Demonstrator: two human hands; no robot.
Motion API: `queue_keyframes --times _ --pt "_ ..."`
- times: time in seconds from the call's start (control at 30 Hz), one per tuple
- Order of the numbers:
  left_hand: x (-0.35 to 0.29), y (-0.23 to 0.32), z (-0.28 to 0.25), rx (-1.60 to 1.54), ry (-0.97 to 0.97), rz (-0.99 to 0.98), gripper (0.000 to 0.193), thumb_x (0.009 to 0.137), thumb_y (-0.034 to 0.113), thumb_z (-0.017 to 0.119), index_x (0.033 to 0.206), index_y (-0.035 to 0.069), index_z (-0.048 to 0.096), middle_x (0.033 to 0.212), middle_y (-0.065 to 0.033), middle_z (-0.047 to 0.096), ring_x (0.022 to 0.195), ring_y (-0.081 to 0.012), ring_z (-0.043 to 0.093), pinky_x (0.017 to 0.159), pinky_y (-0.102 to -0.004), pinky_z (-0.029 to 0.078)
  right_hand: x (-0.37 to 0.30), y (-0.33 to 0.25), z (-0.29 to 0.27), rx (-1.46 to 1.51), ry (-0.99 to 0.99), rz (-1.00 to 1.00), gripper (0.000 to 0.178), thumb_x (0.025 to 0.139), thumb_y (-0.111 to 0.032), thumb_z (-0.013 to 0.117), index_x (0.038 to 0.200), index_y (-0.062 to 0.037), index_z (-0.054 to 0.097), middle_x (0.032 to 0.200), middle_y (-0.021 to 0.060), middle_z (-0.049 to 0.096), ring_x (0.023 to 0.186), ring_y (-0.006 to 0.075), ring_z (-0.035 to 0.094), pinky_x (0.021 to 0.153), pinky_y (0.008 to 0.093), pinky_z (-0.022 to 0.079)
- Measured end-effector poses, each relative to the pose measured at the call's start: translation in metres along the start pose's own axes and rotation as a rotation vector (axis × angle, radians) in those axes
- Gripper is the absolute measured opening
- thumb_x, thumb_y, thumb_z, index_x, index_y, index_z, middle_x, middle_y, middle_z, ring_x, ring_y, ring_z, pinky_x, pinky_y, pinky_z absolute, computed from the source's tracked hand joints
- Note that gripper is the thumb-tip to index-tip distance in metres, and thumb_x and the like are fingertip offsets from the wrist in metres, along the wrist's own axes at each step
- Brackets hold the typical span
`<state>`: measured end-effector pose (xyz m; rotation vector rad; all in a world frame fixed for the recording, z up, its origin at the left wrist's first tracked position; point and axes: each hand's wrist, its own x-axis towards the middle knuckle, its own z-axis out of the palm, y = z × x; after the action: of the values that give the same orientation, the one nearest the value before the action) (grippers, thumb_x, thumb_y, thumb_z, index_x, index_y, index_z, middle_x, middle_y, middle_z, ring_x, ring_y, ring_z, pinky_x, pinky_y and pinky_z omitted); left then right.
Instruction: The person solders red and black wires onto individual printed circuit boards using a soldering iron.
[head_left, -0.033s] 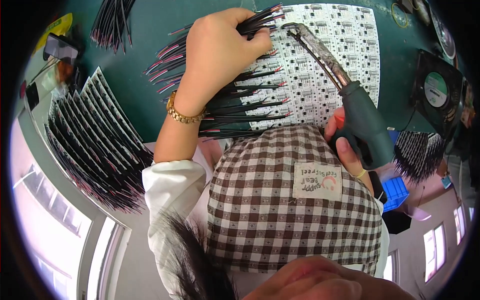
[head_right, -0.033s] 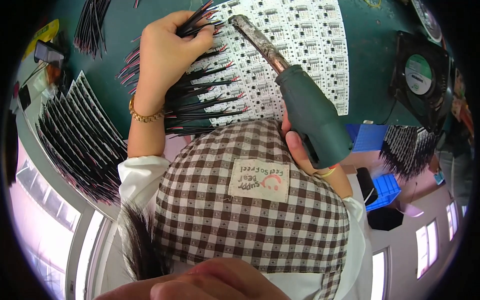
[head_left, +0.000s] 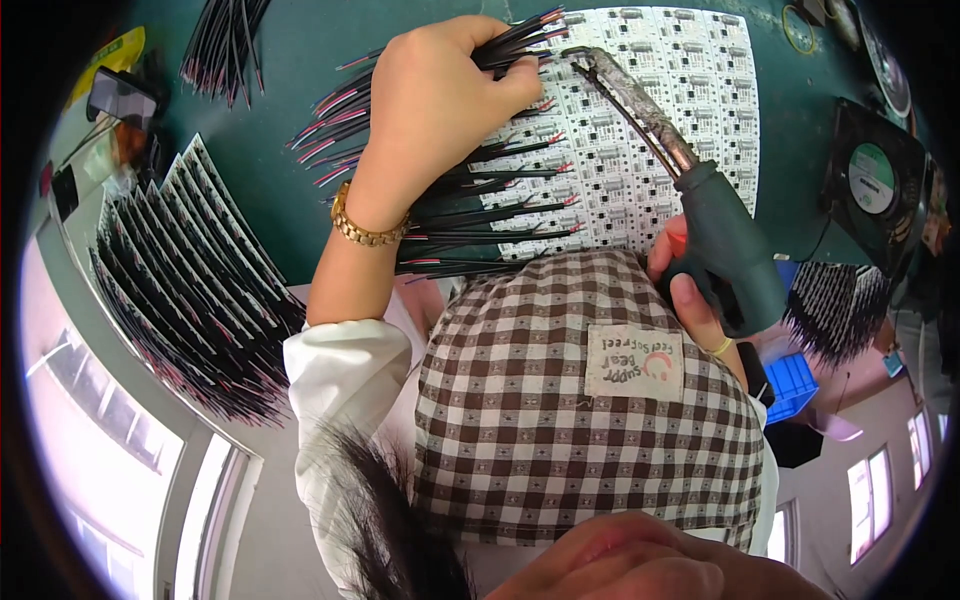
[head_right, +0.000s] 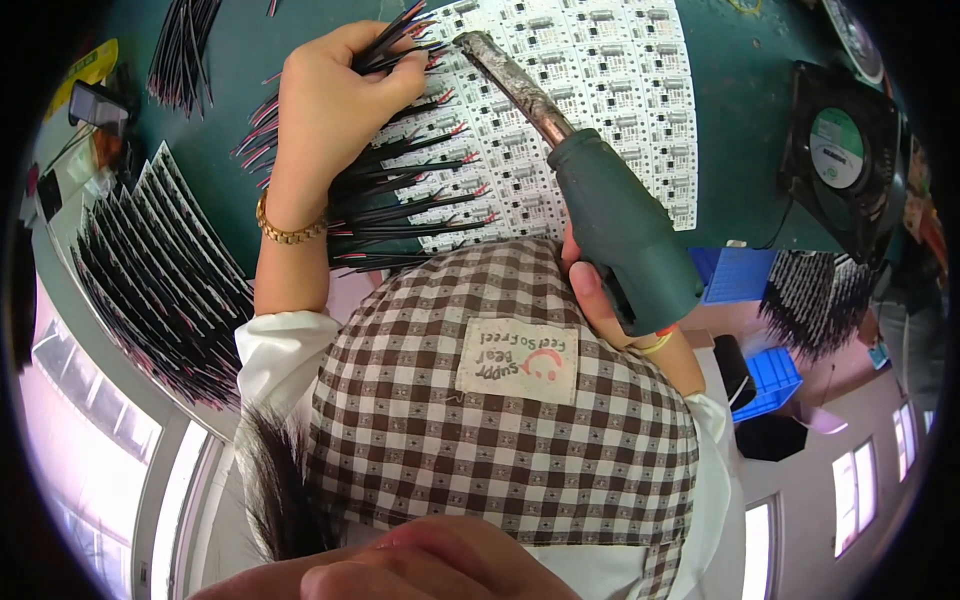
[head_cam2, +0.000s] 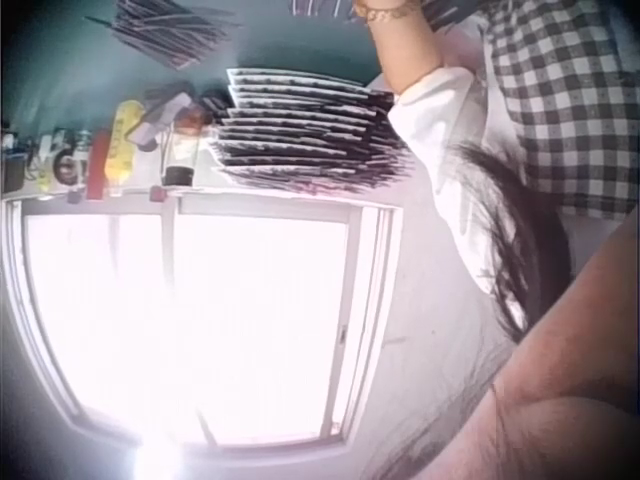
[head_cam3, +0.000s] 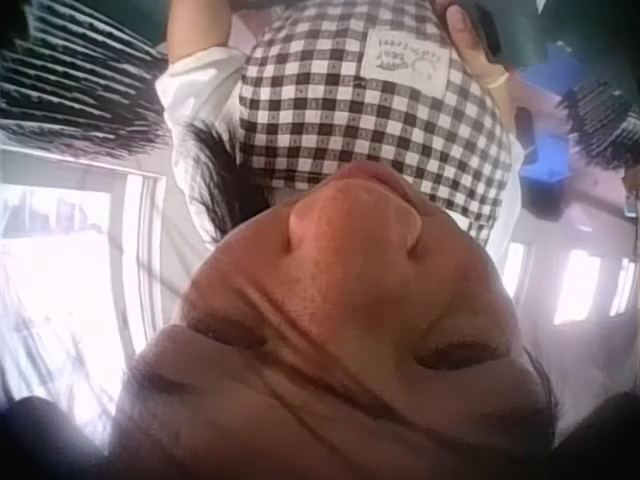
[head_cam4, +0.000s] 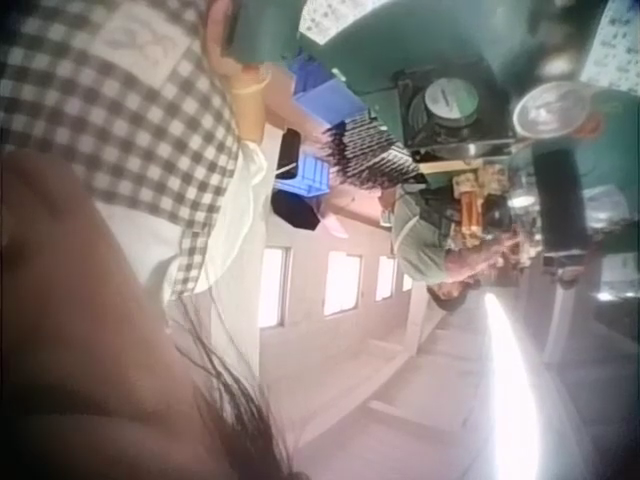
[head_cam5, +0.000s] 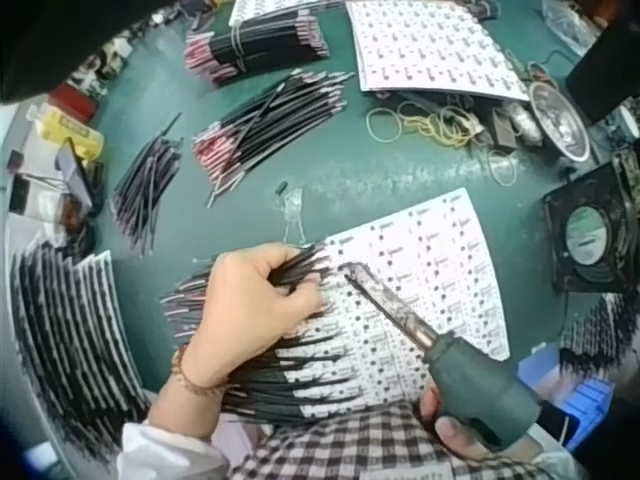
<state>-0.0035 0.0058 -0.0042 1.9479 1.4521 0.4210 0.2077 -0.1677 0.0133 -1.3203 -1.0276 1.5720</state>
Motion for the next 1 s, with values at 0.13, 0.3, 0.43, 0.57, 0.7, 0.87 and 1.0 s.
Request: queue_keyframes --times 0.13,0.3,0.43,0.57,0.7,0.87,1.0 --pt "0.001 0.003 -0.002 -0.041 -0.035 -0.035 0.024 0.07 0.02 0.07 0.086 0.002 0.069 0.061 -0.0025 0.062 0.055 -0.01 0.056 0.054 -0.0235 0.046 -0.002 0.001 -0.005 0.023 -0.016 0.043 0.022 0.084 -0.009 0.059 0.104 -0.0003 0.056 0.091 0.0072 0.058 0.08 0.0169 0.056 0.073 0.029 0.046" --pt "0.001 0.006 -0.002 -0.032 -0.054 -0.041 0.023 0.073 0.015 0.071 0.088 -0.002 0.067 0.066 0.0021 0.061 0.059 0.0001 0.051 0.055 -0.017 0.042 -0.007 0.017 -0.012 -0.252 -0.068 -0.06 0.019 0.082 -0.001 0.058 0.1 0.0011 0.06 0.09 0.0097 0.064 0.079 0.0194 0.061 0.071 0.0297 0.049" --pt "0.002 0.009 -0.002 0.002 -0.053 -0.034 0.022 0.073 0.015 0.071 0.087 -0.002 0.067 0.065 0.0021 0.061 0.058 0.0003 0.05 0.055 -0.0169 0.041 -0.007 0.021 -0.006 -0.22 0.024 -0.099 0.016 0.081 0.001 0.058 0.097 0.0014 0.062 0.089 0.0104 0.065 0.078 0.0202 0.062 0.07 0.0303 0.05" --pt "0.003 0.008 0.0 0.019 -0.047 -0.004 0.022 0.072 0.014 0.071 0.086 -0.002 0.067 0.065 0.0022 0.06 0.058 0.0002 0.049 0.054 -0.0169 0.041 -0.01 0.03 -0.006 -0.103 0.047 -0.072 0.021 0.081 -0.001 0.059 0.102 0.0012 0.06 0.089 0.0093 0.062 0.08 0.0188 0.06 0.07 0.0305 0.048" --pt "0.001 0.011 0.001 0.031 -0.038 -0.005 0.022 0.072 0.014 0.071 0.086 -0.002 0.067 0.066 0.0022 0.06 0.058 -0.0003 0.049 0.054 -0.0172 0.041 -0.008 0.019 -0.01 0.124 0.028 -0.063 0.025 0.084 -0.009 0.059 0.107 -0.0004 0.057 0.087 0.0073 0.057 0.079 0.016 0.056 0.073 0.0292 0.045" --pt "0.0 0.021 0.0 0.03 -0.059 -0.032 0.023 0.072 0.015 0.071 0.088 -0.002 0.067 0.069 0.0011 0.063 0.059 -0.0013 0.051 0.055 -0.0184 0.043 -0.019 0.005 -0.007 0.295 0.168 0.074 0.049 0.08 -0.036 0.067 0.108 -0.0017 0.045 0.083 0.0086 0.051 0.075 0.0174 0.052 0.072 0.031 0.044" --pt "-0.004 0.02 -0.001 0.011 0.017 0.083 0.029 0.07 0.025 0.07 0.09 0.004 0.069 0.063 -0.0098 0.064 0.053 -0.0201 0.061 0.055 -0.0296 0.048 -0.028 0.018 -0.01 0.372 0.171 0.014 0.056 0.079 -0.033 0.068 0.118 -0.0005 0.043 0.083 0.0087 0.051 0.075 0.0176 0.052 0.071 0.0316 0.045"
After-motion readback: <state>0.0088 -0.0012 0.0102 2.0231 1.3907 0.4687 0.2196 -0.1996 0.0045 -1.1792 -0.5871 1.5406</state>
